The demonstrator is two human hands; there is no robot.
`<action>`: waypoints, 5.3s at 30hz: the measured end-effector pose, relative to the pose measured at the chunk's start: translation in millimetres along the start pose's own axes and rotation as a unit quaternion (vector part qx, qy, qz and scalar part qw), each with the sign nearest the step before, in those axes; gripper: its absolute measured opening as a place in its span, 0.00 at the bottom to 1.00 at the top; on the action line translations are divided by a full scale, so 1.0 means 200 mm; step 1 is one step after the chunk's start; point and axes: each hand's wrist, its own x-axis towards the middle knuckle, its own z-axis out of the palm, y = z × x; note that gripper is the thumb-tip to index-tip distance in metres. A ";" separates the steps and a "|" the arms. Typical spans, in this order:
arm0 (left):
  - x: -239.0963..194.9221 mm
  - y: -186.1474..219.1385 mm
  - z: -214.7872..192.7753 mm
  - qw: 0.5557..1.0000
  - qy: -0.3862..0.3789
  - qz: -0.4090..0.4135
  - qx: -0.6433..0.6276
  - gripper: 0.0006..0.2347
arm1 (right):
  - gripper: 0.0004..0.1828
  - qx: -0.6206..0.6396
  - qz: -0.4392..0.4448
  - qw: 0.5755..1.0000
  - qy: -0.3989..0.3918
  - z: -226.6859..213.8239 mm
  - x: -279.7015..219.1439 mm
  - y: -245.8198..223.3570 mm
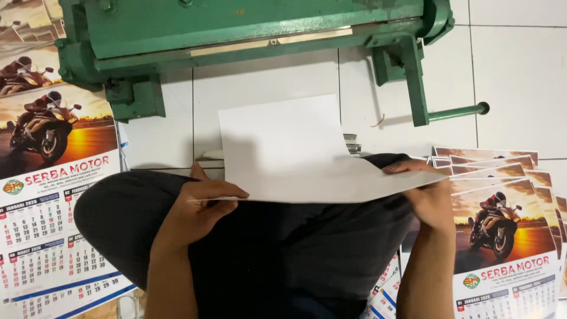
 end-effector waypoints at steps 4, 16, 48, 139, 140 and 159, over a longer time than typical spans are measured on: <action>-0.02 -0.21 0.00 0.994 0.091 -0.048 0.030 0.06 | 0.10 0.041 0.058 0.997 0.030 -0.06 -0.11 0.26; 0.58 -0.21 -0.15 0.921 0.345 -0.158 0.087 0.13 | 0.20 -0.029 0.065 0.987 0.141 0.44 0.89 0.10; 0.92 -0.67 -0.24 0.849 0.503 -0.055 0.150 0.12 | 0.16 -0.106 0.056 0.971 0.206 0.55 1.05 0.42; 1.08 -0.58 -0.26 0.792 0.553 -0.133 0.221 0.17 | 0.16 -0.383 -0.175 0.894 0.149 0.70 1.22 0.31; 1.08 -0.61 -0.26 0.784 0.562 -0.129 0.231 0.18 | 0.16 -0.339 -0.179 0.912 0.144 0.72 1.24 0.29; 1.15 -0.65 -0.23 0.676 0.605 -0.062 0.416 0.24 | 0.17 -0.451 -0.136 0.879 0.069 0.85 1.40 0.35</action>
